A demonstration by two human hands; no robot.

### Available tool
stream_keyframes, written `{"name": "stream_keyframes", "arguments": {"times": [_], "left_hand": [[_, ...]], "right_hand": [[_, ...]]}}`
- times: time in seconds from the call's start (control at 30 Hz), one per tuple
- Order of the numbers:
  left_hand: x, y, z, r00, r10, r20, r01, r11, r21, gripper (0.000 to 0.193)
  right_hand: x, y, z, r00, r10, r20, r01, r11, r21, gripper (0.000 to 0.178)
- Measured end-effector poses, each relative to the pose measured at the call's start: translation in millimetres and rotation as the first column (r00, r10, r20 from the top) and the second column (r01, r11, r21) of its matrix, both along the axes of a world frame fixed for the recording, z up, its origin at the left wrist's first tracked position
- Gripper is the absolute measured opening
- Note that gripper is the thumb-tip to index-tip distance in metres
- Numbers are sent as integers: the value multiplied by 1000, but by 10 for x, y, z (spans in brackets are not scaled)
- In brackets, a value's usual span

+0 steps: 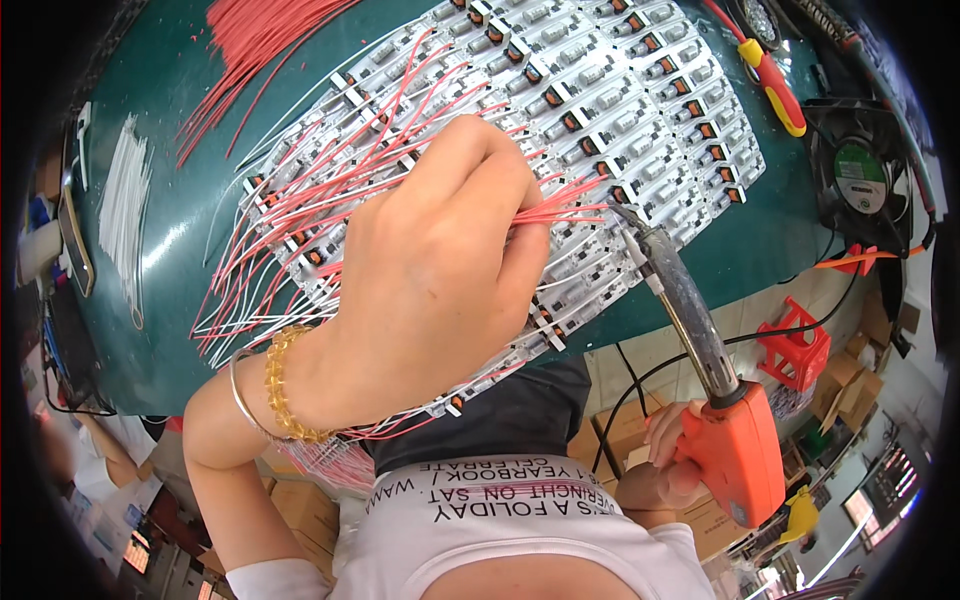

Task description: The person uses a soldering iron to attach red and white wires to a grid of electronic components on a green workbench. They repeatedly pick up wires, position them on the board, and apply the soldering iron to secure the connections.

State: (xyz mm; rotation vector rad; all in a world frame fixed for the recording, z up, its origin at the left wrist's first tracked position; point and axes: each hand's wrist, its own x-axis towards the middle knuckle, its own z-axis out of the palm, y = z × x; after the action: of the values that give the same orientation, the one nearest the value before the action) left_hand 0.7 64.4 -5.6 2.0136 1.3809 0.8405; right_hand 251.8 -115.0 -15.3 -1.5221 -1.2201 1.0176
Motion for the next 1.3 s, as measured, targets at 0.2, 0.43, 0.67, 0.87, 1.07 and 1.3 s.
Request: {"name": "stream_keyframes", "arguments": {"times": [0.2, 0.43, 0.67, 0.87, 1.07, 1.3], "left_hand": [[3, 6, 2, 1000, 10, 22, -10, 1000, 11, 9], [-217, 93, 235, 999, -19, -33, 25, 987, 162, 7], [-120, -69, 464, 994, 76, 73, -47, 940, -339, 7], [-141, -24, 262, 998, 10, 56, 0, 984, -180, 6], [-144, -32, 250, 999, 47, 10, -45, 988, -149, 4], [-174, -10, 228, 990, 131, 45, -110, 941, -320, 2]], "right_hand": [[-4, 79, -114, 984, 178, -19, -172, 971, 167, 76], [91, 82, -105, 961, 237, -140, -209, 960, 187, 74], [17, 107, -43, 927, 231, -296, -185, 967, 176, 73], [-22, 115, -22, 903, 250, -350, -190, 962, 197, 74], [107, 93, -170, 867, 298, -399, -192, 939, 286, 77], [169, 103, -218, 853, 298, -429, -190, 942, 276, 77]]}}
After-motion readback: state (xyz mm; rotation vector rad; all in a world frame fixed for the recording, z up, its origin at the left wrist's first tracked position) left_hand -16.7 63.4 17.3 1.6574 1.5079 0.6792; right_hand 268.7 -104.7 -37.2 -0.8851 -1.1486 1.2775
